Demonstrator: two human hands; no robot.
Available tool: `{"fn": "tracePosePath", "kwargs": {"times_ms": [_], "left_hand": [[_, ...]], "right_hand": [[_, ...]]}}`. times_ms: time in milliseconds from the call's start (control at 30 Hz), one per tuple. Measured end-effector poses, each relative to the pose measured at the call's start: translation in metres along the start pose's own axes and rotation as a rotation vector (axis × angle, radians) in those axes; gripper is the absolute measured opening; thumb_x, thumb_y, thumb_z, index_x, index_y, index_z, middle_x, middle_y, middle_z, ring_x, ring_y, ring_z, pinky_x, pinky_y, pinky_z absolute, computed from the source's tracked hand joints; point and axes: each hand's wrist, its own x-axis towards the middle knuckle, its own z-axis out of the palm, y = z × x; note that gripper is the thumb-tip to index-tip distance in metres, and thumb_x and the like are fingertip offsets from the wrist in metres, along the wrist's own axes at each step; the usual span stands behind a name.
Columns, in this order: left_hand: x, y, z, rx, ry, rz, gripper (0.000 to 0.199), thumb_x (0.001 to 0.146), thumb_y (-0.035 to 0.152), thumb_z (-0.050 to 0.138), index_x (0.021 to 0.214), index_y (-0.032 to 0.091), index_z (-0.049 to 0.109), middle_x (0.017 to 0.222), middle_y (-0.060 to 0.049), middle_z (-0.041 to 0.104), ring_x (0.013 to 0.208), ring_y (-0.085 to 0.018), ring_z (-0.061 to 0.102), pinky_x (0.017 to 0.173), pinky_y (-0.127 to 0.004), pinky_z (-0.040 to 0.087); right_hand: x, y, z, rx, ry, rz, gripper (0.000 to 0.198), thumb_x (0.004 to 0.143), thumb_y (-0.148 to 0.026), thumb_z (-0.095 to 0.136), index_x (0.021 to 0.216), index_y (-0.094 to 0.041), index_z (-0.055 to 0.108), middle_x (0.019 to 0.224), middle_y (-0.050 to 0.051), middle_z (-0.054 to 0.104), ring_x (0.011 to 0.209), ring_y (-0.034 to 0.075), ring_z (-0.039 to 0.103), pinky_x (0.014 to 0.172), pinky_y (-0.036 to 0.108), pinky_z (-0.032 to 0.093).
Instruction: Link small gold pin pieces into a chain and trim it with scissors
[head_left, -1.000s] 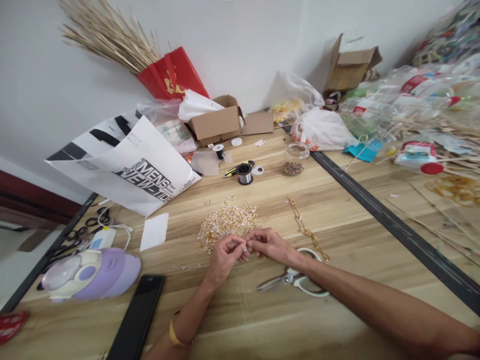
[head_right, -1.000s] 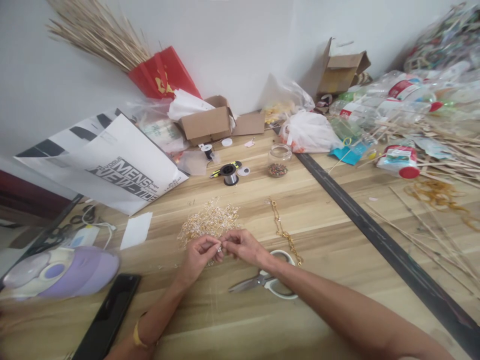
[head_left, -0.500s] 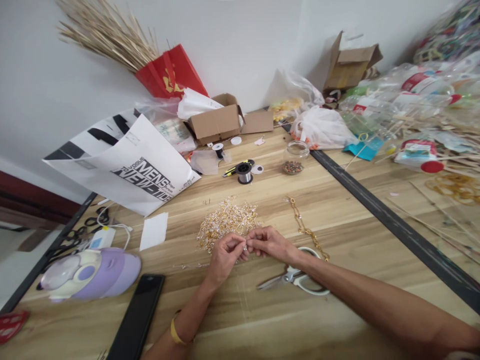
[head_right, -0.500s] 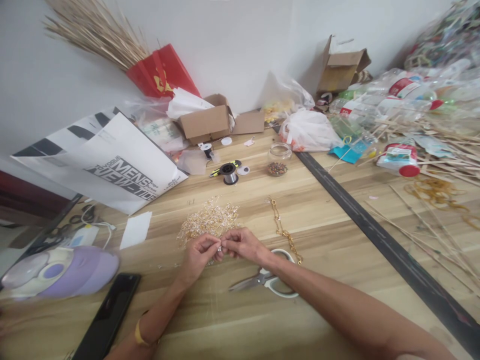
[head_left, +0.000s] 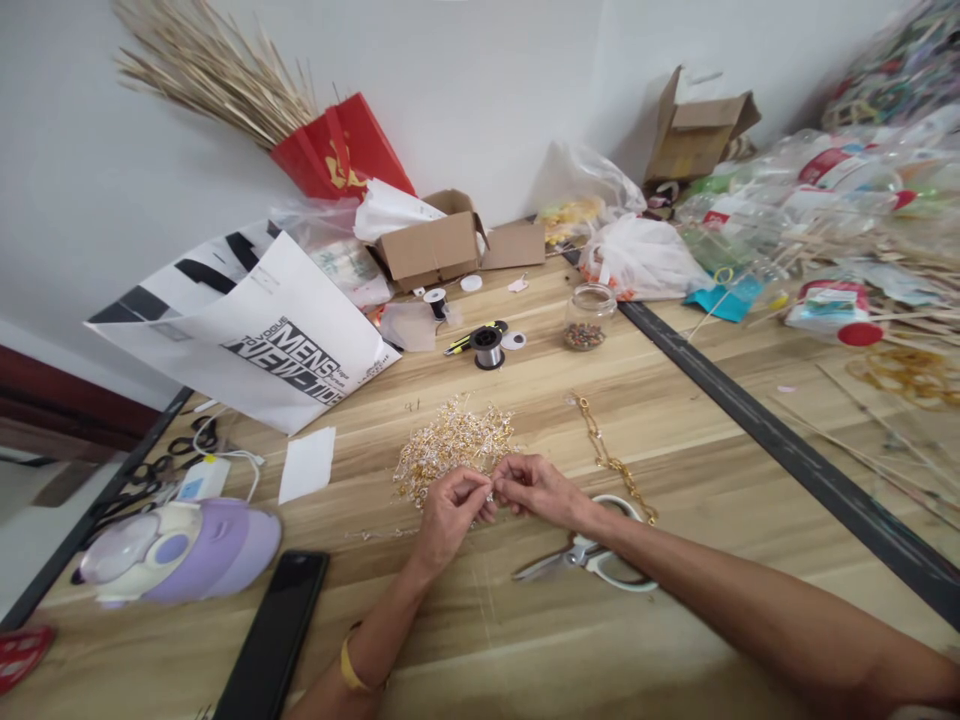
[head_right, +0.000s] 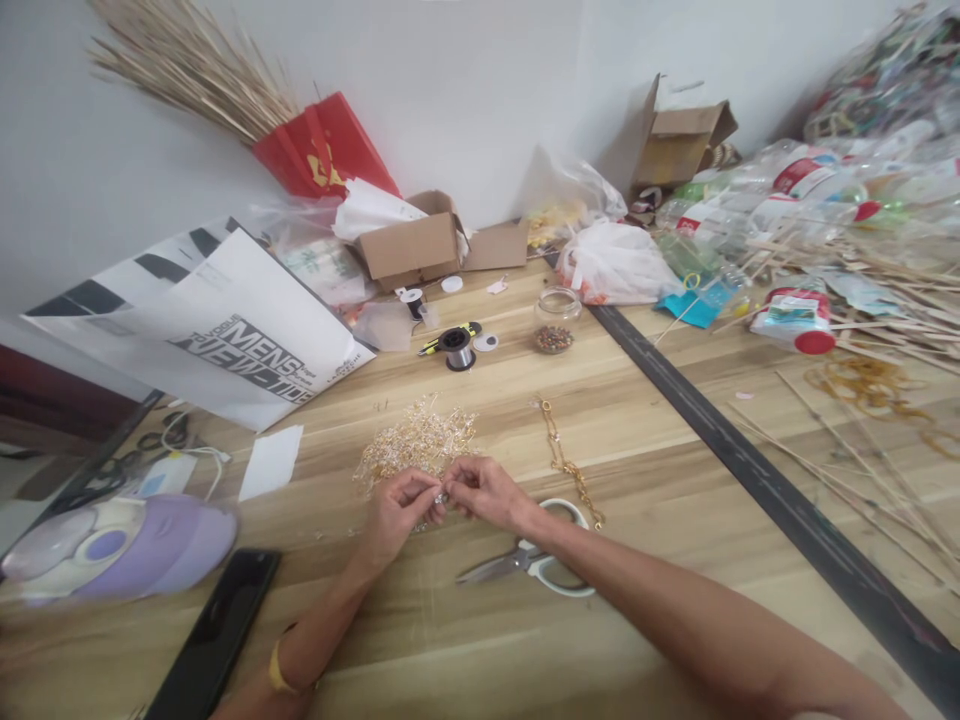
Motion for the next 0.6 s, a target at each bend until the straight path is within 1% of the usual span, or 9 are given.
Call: {"fn": "tracePosePath", "kwargs": {"times_ms": [133,300,433,600], "left_hand": [[-0.0009,0.0008,0.0003,-0.001,-0.002,-0.018,0.019,0.073,0.031,0.065,0.074,0.014,0.057,0.055,0.000,0.064,0.046,-0.011,0.060,0.047,-0.020,0.049],[-0.0012,0.0020,-0.0006,0.002,0.016,-0.005,0.020,0.075,0.033,0.064,0.072,0.014,0.055,0.055,0.000,0.064,0.047,-0.012,0.060,0.048,-0.021,0.049],[-0.0012,0.0031,-0.0013,0.003,0.016,-0.012,0.022,0.075,0.034,0.064,0.071,0.015,0.054,0.054,0.001,0.063,0.047,-0.012,0.059,0.049,-0.022,0.049],[0.0000,0.0012,-0.0011,-0.011,-0.009,-0.021,0.023,0.075,0.035,0.063,0.074,0.014,0.054,0.054,0.001,0.063,0.046,-0.012,0.059,0.048,-0.022,0.050]], "right_hand": [[0.0007,0.0000,0.0003,0.014,0.013,0.008,0.026,0.078,-0.040,0.058,0.074,-0.015,0.052,0.056,-0.004,0.053,0.044,0.005,0.046,0.040,0.015,0.039],[0.0011,0.0004,0.0001,0.042,0.040,0.011,0.030,0.078,-0.045,0.057,0.073,-0.016,0.050,0.053,-0.005,0.050,0.042,0.006,0.046,0.038,0.016,0.039],[-0.0003,-0.0022,-0.0001,0.047,0.080,-0.023,0.031,0.078,-0.046,0.059,0.074,-0.016,0.052,0.055,-0.004,0.052,0.046,0.007,0.049,0.041,0.017,0.041],[-0.0017,-0.0072,0.0006,0.110,0.087,-0.109,0.027,0.076,-0.040,0.064,0.070,-0.015,0.055,0.063,-0.001,0.057,0.053,0.008,0.052,0.046,0.018,0.042]]}}
